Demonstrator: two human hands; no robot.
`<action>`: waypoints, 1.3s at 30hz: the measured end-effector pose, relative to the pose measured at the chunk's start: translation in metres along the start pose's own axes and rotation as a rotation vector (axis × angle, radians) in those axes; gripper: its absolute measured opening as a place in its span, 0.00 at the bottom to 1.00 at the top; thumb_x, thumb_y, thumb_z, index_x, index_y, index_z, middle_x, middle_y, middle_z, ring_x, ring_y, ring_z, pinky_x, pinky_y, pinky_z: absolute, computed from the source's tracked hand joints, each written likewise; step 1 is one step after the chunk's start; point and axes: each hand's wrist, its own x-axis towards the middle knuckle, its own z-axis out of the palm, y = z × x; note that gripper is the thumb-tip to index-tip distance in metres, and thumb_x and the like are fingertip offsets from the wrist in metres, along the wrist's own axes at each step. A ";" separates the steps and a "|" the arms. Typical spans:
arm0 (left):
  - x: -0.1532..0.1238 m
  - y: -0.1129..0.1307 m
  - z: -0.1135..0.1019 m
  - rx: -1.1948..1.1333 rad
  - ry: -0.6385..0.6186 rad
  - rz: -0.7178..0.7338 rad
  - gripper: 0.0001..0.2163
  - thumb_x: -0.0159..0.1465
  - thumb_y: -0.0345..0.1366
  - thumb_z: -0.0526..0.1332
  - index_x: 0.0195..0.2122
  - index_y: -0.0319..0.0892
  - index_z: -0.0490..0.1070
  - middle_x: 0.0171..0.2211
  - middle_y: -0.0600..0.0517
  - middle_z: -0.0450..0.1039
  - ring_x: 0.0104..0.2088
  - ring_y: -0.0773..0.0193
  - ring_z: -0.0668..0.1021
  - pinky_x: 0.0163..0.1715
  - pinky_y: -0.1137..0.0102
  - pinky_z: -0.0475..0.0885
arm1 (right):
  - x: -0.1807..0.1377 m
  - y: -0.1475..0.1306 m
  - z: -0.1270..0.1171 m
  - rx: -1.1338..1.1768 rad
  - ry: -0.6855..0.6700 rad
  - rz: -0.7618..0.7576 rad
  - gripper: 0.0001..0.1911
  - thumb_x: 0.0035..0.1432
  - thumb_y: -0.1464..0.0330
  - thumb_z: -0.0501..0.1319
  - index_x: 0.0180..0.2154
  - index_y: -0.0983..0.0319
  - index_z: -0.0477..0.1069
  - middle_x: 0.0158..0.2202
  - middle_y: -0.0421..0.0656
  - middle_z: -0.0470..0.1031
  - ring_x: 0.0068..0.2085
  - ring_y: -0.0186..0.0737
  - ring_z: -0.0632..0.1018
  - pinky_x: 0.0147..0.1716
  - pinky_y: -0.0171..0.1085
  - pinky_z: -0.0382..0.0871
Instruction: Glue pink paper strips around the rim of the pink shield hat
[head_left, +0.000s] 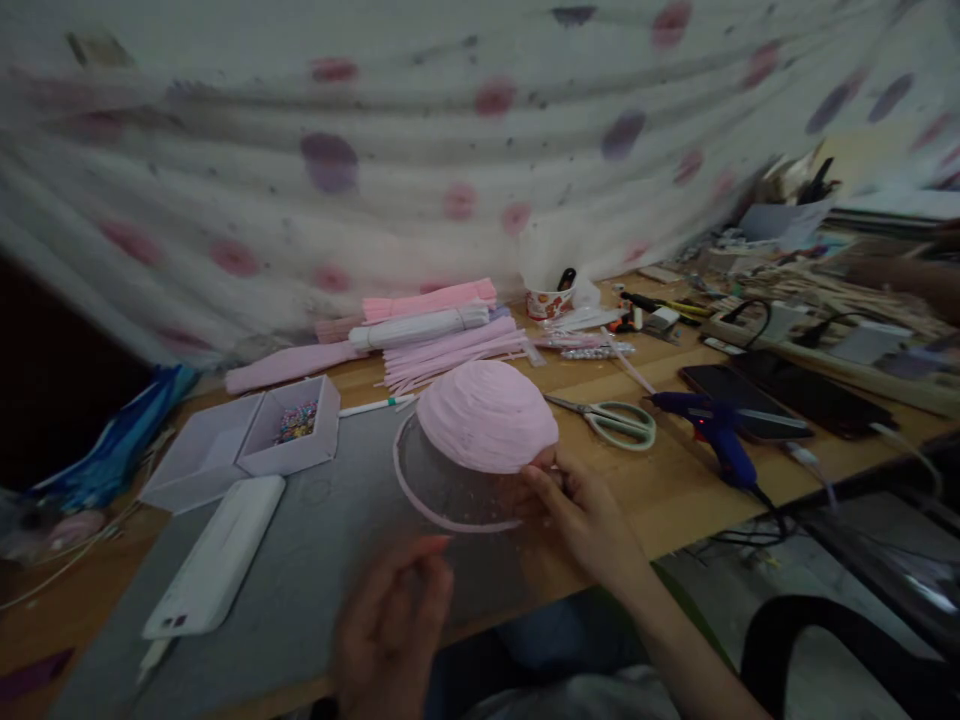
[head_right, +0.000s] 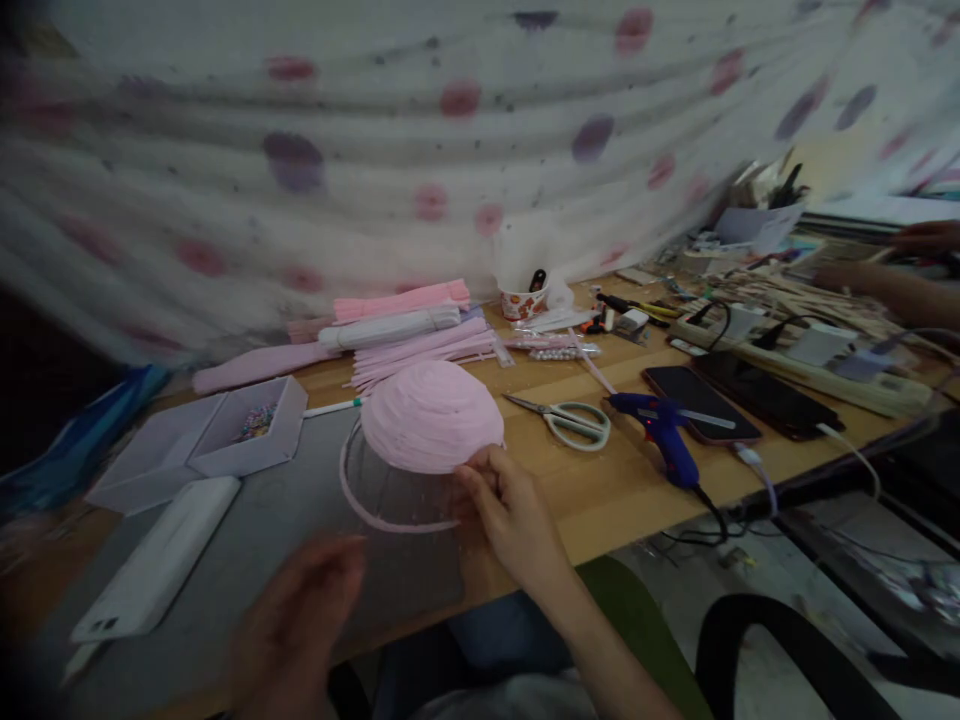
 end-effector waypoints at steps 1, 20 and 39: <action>-0.003 -0.005 0.010 0.000 -0.105 0.059 0.07 0.56 0.43 0.69 0.32 0.46 0.79 0.37 0.49 0.79 0.40 0.58 0.79 0.39 0.69 0.75 | 0.000 -0.001 0.004 0.010 -0.021 -0.004 0.18 0.61 0.50 0.60 0.31 0.58 0.65 0.25 0.39 0.76 0.26 0.37 0.79 0.27 0.35 0.74; 0.018 -0.028 0.042 0.157 -0.054 -0.114 0.16 0.65 0.48 0.56 0.45 0.46 0.77 0.52 0.45 0.75 0.56 0.53 0.73 0.59 0.57 0.63 | 0.013 0.015 0.037 -0.135 -0.332 -0.109 0.07 0.68 0.65 0.53 0.36 0.58 0.66 0.34 0.39 0.74 0.35 0.36 0.73 0.34 0.35 0.65; 0.022 -0.024 0.052 0.334 -0.244 -0.033 0.15 0.66 0.45 0.53 0.30 0.45 0.75 0.42 0.47 0.77 0.49 0.54 0.75 0.50 0.60 0.67 | -0.020 -0.003 -0.020 -0.454 0.042 -0.118 0.11 0.62 0.59 0.60 0.33 0.56 0.77 0.31 0.40 0.81 0.31 0.42 0.80 0.29 0.36 0.70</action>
